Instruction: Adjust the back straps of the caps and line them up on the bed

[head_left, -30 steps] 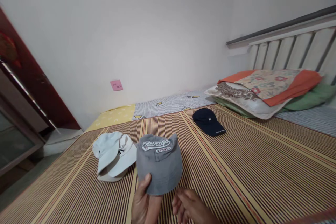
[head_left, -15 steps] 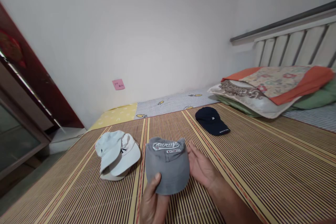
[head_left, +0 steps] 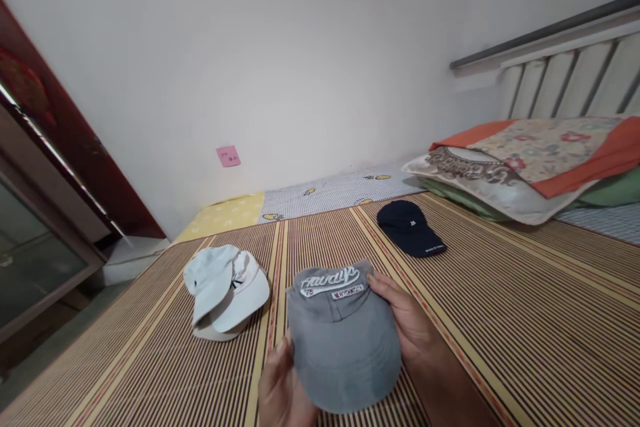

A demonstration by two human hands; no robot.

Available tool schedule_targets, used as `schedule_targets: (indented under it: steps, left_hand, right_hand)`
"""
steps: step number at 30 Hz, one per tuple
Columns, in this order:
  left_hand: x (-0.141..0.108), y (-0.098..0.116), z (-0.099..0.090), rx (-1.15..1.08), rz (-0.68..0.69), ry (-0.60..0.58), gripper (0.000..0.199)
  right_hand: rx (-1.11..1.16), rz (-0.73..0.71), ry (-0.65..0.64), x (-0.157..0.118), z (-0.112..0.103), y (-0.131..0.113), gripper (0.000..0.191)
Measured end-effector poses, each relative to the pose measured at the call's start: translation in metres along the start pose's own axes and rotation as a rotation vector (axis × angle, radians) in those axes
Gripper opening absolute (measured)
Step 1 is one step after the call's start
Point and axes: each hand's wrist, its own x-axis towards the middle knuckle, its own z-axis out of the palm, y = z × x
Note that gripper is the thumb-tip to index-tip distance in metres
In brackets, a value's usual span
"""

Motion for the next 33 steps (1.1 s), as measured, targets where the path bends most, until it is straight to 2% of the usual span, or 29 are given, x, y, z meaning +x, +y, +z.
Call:
schedule_targets:
  steps: [2,4,7,10,13,16,19,23,27,30,33]
  left_hand:
    - [0.006,-0.002,0.005,0.006,-0.017,-0.066,0.056]
    - [0.011,-0.005,0.008,0.014,-0.02,-0.068,0.059]
    - [0.017,-0.009,0.01,0.059,-0.003,0.045,0.057]
    - [0.019,-0.011,0.01,0.097,0.047,0.157,0.052]
    - [0.021,-0.012,0.013,0.123,0.063,0.253,0.047]
    - [0.023,-0.012,0.019,0.143,0.039,0.289,0.044]
    - [0.025,-0.013,0.024,0.155,0.03,0.261,0.044]
    - [0.026,-0.012,0.026,0.147,0.022,0.219,0.046]
    - [0.026,-0.013,0.024,0.13,0.025,0.21,0.048]
    - [0.022,-0.013,0.019,0.159,0.049,0.276,0.046]
    - [0.014,-0.01,0.013,0.2,0.091,0.425,0.042]
  right_hand:
    - [0.025,0.027,-0.003,-0.001,0.0,0.0,0.033]
    - [0.05,0.057,-0.011,0.0,-0.002,0.003,0.032]
    - [0.071,0.079,-0.026,0.005,-0.011,0.01,0.029]
    - [0.09,0.037,-0.016,0.011,-0.02,0.016,0.025]
    - [0.035,0.018,-0.044,0.011,-0.022,0.018,0.034]
    - [-0.034,0.031,-0.163,0.006,-0.016,0.015,0.047]
    - [-0.062,0.028,-0.214,0.005,-0.01,0.012,0.042]
    - [-0.077,0.032,-0.21,0.005,-0.008,0.01,0.035]
    - [-0.09,0.052,-0.19,0.008,-0.011,0.011,0.037]
    - [-0.099,0.045,-0.147,0.013,-0.018,0.013,0.039]
    - [-0.089,-0.02,-0.049,0.019,-0.025,0.014,0.035]
